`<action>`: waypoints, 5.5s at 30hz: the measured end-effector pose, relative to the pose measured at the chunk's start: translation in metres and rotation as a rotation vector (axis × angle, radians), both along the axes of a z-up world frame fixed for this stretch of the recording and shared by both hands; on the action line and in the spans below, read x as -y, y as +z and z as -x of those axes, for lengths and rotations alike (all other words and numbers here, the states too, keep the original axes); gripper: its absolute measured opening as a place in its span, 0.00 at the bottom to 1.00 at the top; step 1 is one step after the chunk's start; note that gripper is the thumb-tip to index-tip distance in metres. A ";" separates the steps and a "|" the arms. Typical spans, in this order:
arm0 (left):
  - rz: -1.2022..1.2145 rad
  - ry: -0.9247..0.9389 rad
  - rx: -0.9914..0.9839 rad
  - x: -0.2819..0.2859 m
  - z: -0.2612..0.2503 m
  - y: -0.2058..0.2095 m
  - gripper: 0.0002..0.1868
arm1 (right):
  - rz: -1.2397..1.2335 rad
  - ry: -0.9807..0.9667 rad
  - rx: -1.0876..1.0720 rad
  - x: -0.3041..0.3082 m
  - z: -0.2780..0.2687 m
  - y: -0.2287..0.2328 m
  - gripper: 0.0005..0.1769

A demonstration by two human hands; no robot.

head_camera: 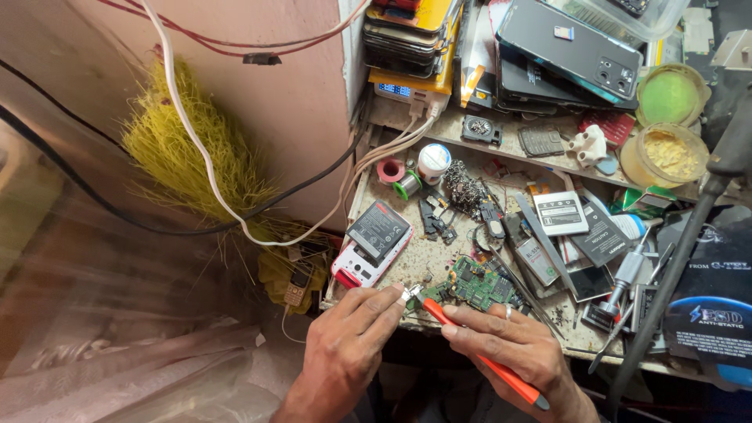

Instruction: The person uses a red utility knife to scrape a small electronic component on a cluttered workbench. They then apply a liquid from a yellow bottle to the component and use a metal tool to manipulate it. Finally, the person sits on the floor and works on a disassembled mobile phone, connecting a small circuit board to the phone's internal components.

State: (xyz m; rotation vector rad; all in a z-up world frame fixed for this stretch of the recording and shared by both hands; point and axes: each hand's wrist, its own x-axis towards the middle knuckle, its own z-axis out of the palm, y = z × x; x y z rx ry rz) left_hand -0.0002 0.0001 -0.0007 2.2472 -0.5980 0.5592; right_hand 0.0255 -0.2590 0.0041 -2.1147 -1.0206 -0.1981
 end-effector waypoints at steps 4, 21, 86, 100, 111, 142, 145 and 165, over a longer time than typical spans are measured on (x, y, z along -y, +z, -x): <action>-0.003 -0.007 -0.008 -0.001 0.001 0.001 0.24 | 0.006 0.000 -0.011 -0.002 -0.001 0.001 0.22; 0.000 -0.015 0.001 -0.003 0.001 -0.002 0.23 | -0.007 -0.031 0.018 -0.002 0.001 -0.001 0.20; -0.008 -0.027 0.002 -0.003 0.001 -0.001 0.25 | 0.016 0.048 0.012 -0.003 -0.001 0.002 0.21; 0.000 -0.012 0.032 -0.002 0.002 -0.002 0.23 | -0.077 -0.042 -0.048 0.000 0.005 0.003 0.18; 0.071 0.046 -0.149 0.007 -0.003 0.026 0.24 | -0.291 -0.335 -0.308 0.004 0.021 0.008 0.13; -0.082 0.027 -0.216 0.003 -0.009 0.002 0.23 | -0.017 0.008 -0.080 -0.002 -0.001 0.011 0.19; -0.079 0.025 -0.210 0.003 -0.010 0.001 0.23 | -0.009 0.017 -0.078 -0.002 -0.002 0.009 0.19; -0.069 0.037 -0.184 0.001 -0.010 0.002 0.20 | 0.039 0.049 -0.070 -0.001 -0.005 0.007 0.20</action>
